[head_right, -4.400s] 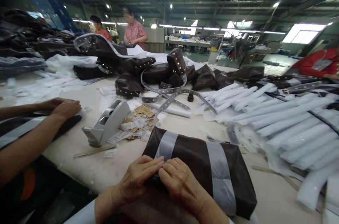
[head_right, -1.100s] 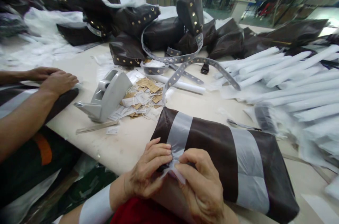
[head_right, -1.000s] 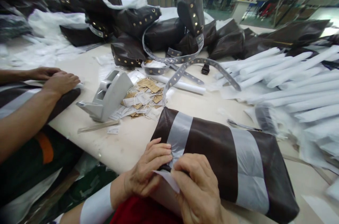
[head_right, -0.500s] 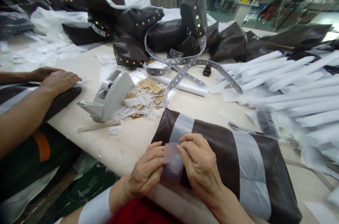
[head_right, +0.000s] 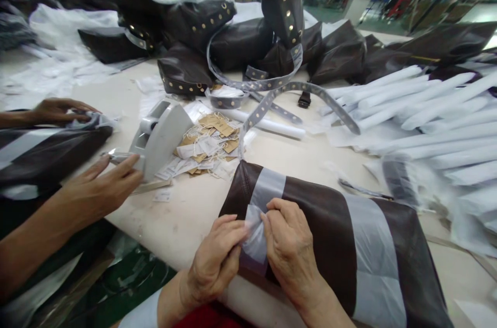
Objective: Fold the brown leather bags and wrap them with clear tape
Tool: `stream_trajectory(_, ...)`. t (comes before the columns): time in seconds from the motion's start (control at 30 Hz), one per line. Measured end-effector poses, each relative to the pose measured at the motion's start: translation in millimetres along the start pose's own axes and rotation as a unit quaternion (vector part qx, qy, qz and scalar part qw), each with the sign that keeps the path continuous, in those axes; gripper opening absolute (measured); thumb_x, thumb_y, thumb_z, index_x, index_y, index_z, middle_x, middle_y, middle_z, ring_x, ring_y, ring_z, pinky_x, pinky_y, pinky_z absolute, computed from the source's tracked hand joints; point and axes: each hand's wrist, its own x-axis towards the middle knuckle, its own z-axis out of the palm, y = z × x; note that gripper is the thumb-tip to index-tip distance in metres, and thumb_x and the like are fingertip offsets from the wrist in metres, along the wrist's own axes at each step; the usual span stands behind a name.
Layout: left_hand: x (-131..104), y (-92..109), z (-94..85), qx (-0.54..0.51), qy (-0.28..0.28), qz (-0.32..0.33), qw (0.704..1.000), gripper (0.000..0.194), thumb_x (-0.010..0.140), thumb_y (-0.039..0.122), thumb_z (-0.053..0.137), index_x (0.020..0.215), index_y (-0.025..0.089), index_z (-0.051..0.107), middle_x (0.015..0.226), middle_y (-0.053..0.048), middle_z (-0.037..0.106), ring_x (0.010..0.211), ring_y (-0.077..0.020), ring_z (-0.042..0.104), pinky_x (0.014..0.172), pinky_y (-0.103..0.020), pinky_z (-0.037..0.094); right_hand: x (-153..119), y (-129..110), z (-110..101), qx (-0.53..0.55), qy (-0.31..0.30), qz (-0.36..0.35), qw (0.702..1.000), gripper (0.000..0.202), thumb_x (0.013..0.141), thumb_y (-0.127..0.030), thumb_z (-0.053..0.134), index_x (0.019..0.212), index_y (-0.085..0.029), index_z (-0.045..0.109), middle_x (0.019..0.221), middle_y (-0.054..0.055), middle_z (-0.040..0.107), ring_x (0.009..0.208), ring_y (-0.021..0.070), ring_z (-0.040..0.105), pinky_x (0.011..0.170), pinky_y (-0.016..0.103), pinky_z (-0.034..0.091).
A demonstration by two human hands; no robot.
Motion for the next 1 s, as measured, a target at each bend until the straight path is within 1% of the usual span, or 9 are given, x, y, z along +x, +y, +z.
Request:
stream_trajectory(0.1, 1.1, -0.9, 0.0, 0.033, -0.023, 0.032, 0.999, 0.041, 0.081, 0.003, 0.038, 0.119, 0.011, 0.048, 0.094, -0.012, 0.062, 0.100, -0.0202, 0.057, 0.091, -0.043, 0.048, -0.4, 0.2, 3.3, -0.011, 0.005, 0.001, 1.000, 0.016, 0.086, -0.014, 0.050, 0.073, -0.018, 0.057, 0.084, 0.006, 0.058, 0.080, 0.0173, 0.055, 0.072, 0.033, 0.048)
stream_trajectory(0.2, 1.6, 1.0, -2.1, 0.078, -0.031, 0.046, 0.995, 0.039, 0.080, 0.004, 0.038, 0.115, 0.009, 0.052, 0.094, -0.013, 0.057, 0.105, -0.0233, 0.052, 0.088, -0.043, 0.050, -0.2, -0.2, 5.2, -0.020, 0.006, -0.003, 1.000, 0.017, 0.087, -0.012, 0.048, 0.073, -0.017, 0.056, 0.084, 0.007, 0.058, 0.081, 0.0178, 0.054, 0.073, 0.033, 0.047)
stream_trajectory(0.3, 6.1, 7.4, -6.0, 0.145, -0.046, 0.060, 0.986, 0.034, 0.078, 0.004, 0.038, 0.108, 0.004, 0.056, 0.097, -0.016, 0.054, 0.113, -0.0263, 0.047, 0.092, -0.043, 0.049, -0.4, -0.4, 5.9, -0.024, 0.002, -0.009, 1.000, 0.017, 0.086, -0.010, 0.047, 0.072, -0.017, 0.054, 0.082, 0.007, 0.057, 0.080, 0.0182, 0.053, 0.073, 0.034, 0.046)
stream_trajectory(0.4, 15.3, 15.6, -10.0, 0.203, -0.097, 0.126, 0.966, 0.033, 0.080, 0.008, 0.039, 0.107, 0.000, 0.057, 0.106, -0.018, 0.057, 0.119, -0.0283, 0.045, 0.101, -0.046, 0.042, -1.3, 0.4, 6.1, -0.025, -0.003, -0.012, 1.000, 0.018, 0.087, -0.010, 0.046, 0.072, -0.017, 0.054, 0.082, 0.007, 0.057, 0.080, 0.0185, 0.053, 0.073, 0.034, 0.046)
stream_trajectory(0.5, 21.9, 19.4, -12.3, 0.240, -0.136, 0.173, 0.945, 0.036, 0.085, 0.015, 0.042, 0.116, 0.001, 0.055, 0.116, -0.017, 0.059, 0.122, -0.0286, 0.045, 0.102, -0.045, 0.040, -2.1, 1.4, 6.9, -0.023, -0.005, -0.011, 1.000, 0.019, 0.088, -0.010, 0.043, 0.073, -0.017, 0.053, 0.082, 0.007, 0.057, 0.079, 0.0183, 0.053, 0.072, 0.034, 0.046)
stream_trajectory(0.63, 16.6, 13.9, -12.5, 0.258, -0.157, 0.186, 0.935, 0.037, 0.089, 0.022, 0.044, 0.118, 0.000, 0.053, 0.116, -0.017, 0.062, 0.117, -0.0284, 0.051, 0.097, -0.043, 0.045, -2.0, 1.8, 8.8, -0.025, 0.009, -0.015, 1.000, 0.019, 0.086, -0.007, 0.043, 0.073, -0.016, 0.053, 0.081, 0.007, 0.057, 0.079, 0.0185, 0.053, 0.073, 0.034, 0.047)
stream_trajectory(0.8, 5.0, 4.7, -10.4, 0.273, -0.167, 0.197, 0.927, 0.038, 0.090, 0.020, 0.045, 0.122, 0.001, 0.050, 0.121, -0.018, 0.059, 0.122, -0.0279, 0.047, 0.097, -0.041, 0.045, -2.7, 2.6, 10.1, -0.022, 0.022, -0.011, 0.999, 0.019, 0.088, -0.010, 0.043, 0.073, -0.016, 0.052, 0.083, 0.008, 0.057, 0.082, 0.0195, 0.053, 0.073, 0.035, 0.048)
stream_trajectory(0.9, 4.2, 3.9, -9.2, 0.276, -0.173, 0.197, 0.925, 0.037, 0.092, 0.022, 0.043, 0.123, 0.002, 0.050, 0.122, -0.017, 0.059, 0.122, -0.0260, 0.048, 0.096, -0.039, 0.046, -3.7, 4.5, 13.0, -0.029, 0.022, -0.001, 0.999, 0.018, 0.087, -0.012, 0.042, 0.072, -0.017, 0.052, 0.084, 0.009, 0.057, 0.082, 0.0202, 0.053, 0.074, 0.036, 0.049)
stream_trajectory(1.0, 4.5, 5.8, -8.8, 0.282, -0.177, 0.191, 0.923, 0.038, 0.094, 0.025, 0.040, 0.123, 0.002, 0.049, 0.123, -0.018, 0.058, 0.122, -0.0263, 0.048, 0.094, -0.040, 0.047, -2.3, 5.3, 17.1, -0.038, 0.022, 0.008, 0.999, 0.018, 0.086, -0.012, 0.042, 0.072, -0.017, 0.051, 0.084, 0.010, 0.056, 0.082, 0.0215, 0.053, 0.074, 0.039, 0.050)
